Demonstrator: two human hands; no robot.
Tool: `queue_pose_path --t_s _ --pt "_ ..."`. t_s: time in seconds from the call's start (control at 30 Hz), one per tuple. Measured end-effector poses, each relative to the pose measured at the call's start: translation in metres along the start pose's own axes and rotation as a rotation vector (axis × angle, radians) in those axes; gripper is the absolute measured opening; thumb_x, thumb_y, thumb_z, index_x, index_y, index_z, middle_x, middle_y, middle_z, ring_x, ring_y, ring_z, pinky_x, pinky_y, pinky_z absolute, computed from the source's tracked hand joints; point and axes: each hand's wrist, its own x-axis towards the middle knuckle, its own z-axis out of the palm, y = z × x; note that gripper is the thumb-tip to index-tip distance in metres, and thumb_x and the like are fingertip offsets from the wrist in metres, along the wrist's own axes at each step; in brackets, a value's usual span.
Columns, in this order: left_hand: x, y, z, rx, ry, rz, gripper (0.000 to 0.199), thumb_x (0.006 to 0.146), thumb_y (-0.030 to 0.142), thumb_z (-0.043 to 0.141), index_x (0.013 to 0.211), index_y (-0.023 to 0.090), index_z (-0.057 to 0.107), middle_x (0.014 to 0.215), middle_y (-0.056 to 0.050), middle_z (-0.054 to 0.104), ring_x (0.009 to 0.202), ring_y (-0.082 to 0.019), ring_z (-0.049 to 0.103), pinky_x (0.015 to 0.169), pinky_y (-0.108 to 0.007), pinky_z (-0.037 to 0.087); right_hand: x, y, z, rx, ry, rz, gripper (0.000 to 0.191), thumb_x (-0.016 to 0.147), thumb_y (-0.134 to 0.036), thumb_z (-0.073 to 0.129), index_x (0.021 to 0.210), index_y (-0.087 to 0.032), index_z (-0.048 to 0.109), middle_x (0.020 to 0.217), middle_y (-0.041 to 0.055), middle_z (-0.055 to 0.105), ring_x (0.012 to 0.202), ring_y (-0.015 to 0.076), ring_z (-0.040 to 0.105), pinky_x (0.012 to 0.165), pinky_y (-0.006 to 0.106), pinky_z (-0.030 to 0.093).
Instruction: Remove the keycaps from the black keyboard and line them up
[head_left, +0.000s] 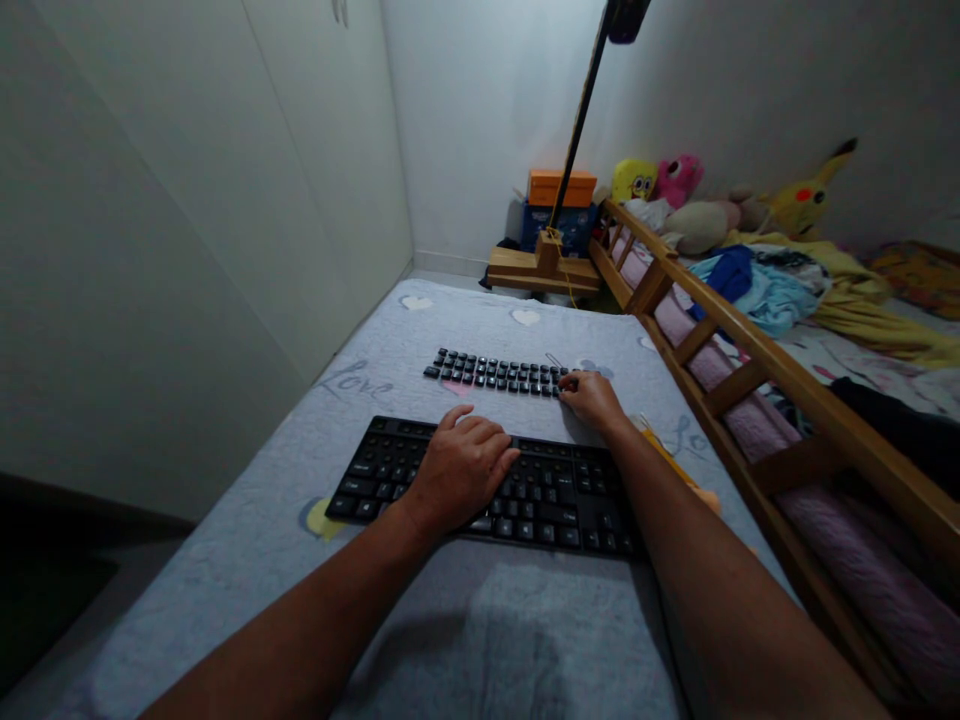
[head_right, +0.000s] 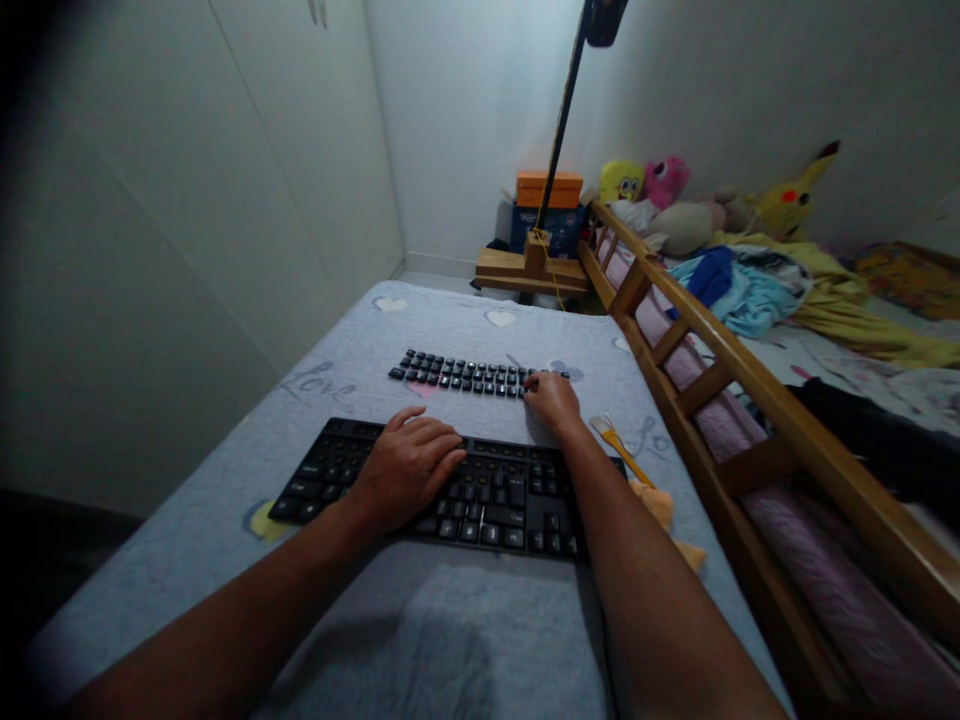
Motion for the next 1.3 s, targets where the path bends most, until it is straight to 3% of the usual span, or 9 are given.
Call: queue_pose_path --t_s 1.07,1.3 --pt "-0.001 -0.001 0.001 0.007 -0.018 -0.002 0.023 0.095 0.029 0.048 0.087 0.020 0.067 0.088 -0.003 0.071 0.085 -0.019 0.063 0.102 -0.047 0.037 -0.002 -0.003 -0.002 -0.011 0.022 -0.010 0.022 0.078 -0.016 0.063 0.096 -0.020 0.077 0.092 0.0054 0.076 0.085 0.0175 0.067 0.076 0.023 0.046" --pt "-0.002 -0.001 0.001 0.025 -0.023 -0.007 0.019 0.094 0.027 0.049 0.094 0.019 0.067 0.094 -0.004 0.071 0.090 -0.020 0.063 0.102 -0.047 0.037 -0.013 -0.010 -0.020 0.095 0.110 -0.001 0.025 0.086 -0.025 0.052 0.083 -0.016 0.075 0.085 0.0092 0.074 0.082 0.0189 0.065 0.074 0.024 0.044"
